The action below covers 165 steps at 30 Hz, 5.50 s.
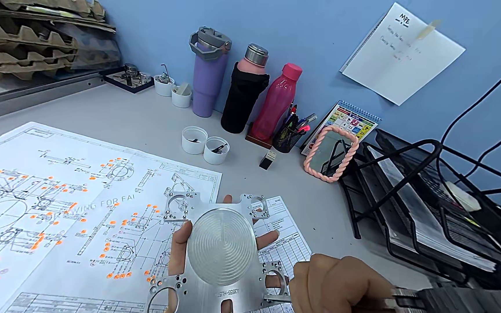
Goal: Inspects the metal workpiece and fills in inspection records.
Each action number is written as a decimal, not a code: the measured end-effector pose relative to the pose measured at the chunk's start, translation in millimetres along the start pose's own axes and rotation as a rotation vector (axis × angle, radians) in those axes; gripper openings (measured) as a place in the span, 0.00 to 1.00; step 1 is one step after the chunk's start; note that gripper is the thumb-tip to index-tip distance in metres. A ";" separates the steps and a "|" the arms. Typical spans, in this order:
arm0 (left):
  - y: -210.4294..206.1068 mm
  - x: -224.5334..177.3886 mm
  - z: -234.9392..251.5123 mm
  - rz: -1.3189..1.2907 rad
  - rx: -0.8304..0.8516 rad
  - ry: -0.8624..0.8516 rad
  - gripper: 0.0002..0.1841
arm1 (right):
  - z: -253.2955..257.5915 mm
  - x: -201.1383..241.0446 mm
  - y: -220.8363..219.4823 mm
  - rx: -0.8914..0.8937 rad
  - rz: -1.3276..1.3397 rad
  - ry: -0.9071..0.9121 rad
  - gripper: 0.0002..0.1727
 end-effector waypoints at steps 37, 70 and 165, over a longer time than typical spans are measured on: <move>1.0 -7.8 7.3 0.048 -0.047 -0.042 0.33 | -20.0 -34.8 11.9 -0.007 -0.006 0.002 0.32; 38.5 -8.7 7.9 0.486 -0.307 0.142 0.38 | -136.8 17.3 297.9 -0.335 -1.752 -0.223 0.24; 38.3 -11.2 2.5 0.637 -0.451 0.142 0.33 | -146.4 -22.4 138.1 -0.270 -0.968 -0.175 0.14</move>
Point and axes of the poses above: each hand's wrist, its own z-axis towards the middle knuckle, its own y-axis out of the back of the hand, x = y × z, the point moved 5 cm from there along z, towards the middle knuckle, and after that the axes turned 4 degrees about -x, right-handed, at the moved point
